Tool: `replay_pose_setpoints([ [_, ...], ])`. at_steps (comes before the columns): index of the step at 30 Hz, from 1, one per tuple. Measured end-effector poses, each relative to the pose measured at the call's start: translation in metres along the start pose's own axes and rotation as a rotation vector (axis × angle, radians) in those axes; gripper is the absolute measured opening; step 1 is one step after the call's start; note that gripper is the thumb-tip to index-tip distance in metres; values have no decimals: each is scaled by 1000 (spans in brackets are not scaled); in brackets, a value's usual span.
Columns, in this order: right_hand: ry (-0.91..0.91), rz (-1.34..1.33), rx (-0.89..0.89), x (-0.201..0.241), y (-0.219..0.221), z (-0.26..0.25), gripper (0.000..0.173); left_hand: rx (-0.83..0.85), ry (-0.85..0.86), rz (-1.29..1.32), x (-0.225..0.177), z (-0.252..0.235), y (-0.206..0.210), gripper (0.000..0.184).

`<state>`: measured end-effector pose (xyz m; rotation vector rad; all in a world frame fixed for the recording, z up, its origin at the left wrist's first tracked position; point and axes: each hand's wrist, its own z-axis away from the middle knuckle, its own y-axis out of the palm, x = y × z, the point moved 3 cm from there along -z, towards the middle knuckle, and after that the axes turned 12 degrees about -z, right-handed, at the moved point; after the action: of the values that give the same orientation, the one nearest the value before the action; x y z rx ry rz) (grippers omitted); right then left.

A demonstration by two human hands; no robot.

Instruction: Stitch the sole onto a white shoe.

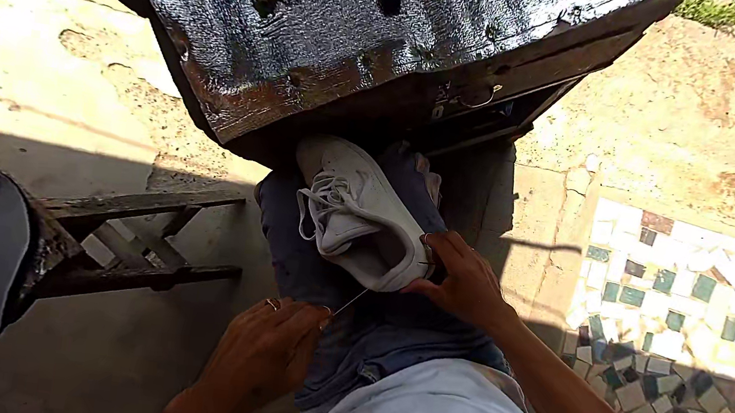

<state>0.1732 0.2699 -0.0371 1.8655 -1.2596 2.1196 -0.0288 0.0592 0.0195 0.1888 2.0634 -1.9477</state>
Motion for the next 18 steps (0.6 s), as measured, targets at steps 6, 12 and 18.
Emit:
replay_pose_setpoints([
  [6,296,-870,-195,-46,-10,19,30,393,-376,1065,-23,-60,11,59],
  [12,375,-801,-190,-33,-16,37,50,807,-438,1495,-13,-87,44,26],
  [18,233,-518,-6,-13,-10,43,31,792,-510,1591,-4,-82,55,29],
])
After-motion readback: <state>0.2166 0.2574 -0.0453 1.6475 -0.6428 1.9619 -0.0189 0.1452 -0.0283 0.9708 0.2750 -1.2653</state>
